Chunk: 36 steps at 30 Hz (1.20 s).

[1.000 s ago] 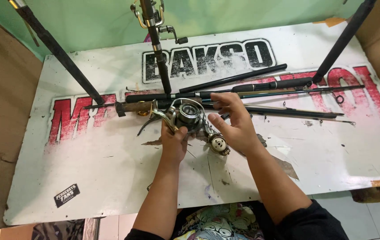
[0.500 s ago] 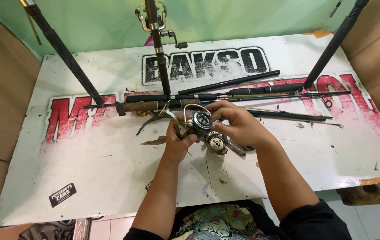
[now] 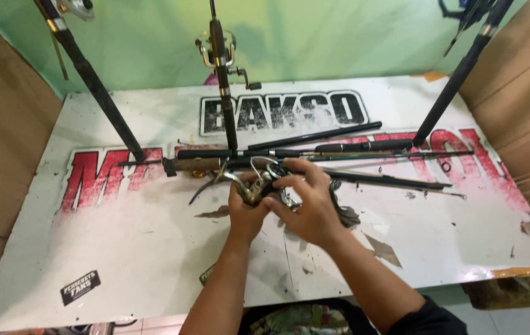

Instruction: Servicing and assembling a spinning fishing reel on a workbench.

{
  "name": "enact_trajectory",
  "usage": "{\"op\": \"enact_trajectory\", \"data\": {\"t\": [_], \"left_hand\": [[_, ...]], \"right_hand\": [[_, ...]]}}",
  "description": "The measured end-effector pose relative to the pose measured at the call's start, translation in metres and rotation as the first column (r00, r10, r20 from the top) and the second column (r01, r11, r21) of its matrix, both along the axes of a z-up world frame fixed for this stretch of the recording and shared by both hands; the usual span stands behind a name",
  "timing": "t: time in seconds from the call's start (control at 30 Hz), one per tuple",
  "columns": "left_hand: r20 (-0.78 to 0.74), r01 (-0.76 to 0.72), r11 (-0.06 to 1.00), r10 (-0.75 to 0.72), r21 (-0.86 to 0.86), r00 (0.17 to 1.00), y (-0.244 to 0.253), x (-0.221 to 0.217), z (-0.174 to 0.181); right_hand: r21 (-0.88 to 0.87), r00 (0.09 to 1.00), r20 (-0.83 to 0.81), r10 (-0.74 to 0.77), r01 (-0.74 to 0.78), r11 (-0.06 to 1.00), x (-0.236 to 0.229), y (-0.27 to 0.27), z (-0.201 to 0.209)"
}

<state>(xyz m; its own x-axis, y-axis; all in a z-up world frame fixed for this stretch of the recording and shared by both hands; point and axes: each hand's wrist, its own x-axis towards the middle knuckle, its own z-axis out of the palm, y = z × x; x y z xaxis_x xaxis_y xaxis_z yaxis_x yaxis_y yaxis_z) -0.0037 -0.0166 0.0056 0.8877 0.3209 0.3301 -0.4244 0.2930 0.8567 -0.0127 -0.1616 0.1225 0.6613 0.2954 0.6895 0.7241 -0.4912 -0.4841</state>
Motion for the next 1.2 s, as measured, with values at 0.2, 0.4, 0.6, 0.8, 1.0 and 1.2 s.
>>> {"op": "enact_trajectory", "data": {"t": [0.2, 0.4, 0.6, 0.8, 1.0, 1.2], "left_hand": [[-0.04, -0.073, 0.994, 0.07, -0.077, 0.997, -0.004, -0.002, 0.017], [-0.044, -0.104, 0.978, 0.097, -0.181, 0.994, 0.004, 0.001, 0.016], [-0.069, -0.074, 0.974, 0.06, -0.215, 0.996, -0.007, 0.005, 0.001], [-0.1, -0.1, 0.969, 0.079, -0.225, 0.992, -0.007, 0.003, 0.013], [-0.152, -0.171, 0.949, 0.134, -0.267, 0.979, -0.009, 0.004, 0.024], [-0.178, -0.287, 0.871, 0.233, -0.4, 0.956, 0.018, 0.016, 0.024]], "right_hand": [[0.182, 1.0, 0.02, -0.012, 0.008, 0.983, -0.008, 0.006, 0.019], [0.591, 0.848, -0.288, 0.445, -0.208, 0.779, -0.004, -0.02, 0.007], [0.799, 0.785, -0.229, 0.575, -0.185, 0.572, 0.005, -0.043, 0.003], [0.809, 0.767, -0.178, 0.616, -0.243, 0.536, 0.005, -0.052, -0.002], [0.808, 0.715, -0.157, 0.681, -0.303, 0.505, -0.004, -0.048, 0.022], [0.789, 0.738, -0.235, 0.632, -0.235, 0.567, 0.002, -0.062, 0.001]]}}
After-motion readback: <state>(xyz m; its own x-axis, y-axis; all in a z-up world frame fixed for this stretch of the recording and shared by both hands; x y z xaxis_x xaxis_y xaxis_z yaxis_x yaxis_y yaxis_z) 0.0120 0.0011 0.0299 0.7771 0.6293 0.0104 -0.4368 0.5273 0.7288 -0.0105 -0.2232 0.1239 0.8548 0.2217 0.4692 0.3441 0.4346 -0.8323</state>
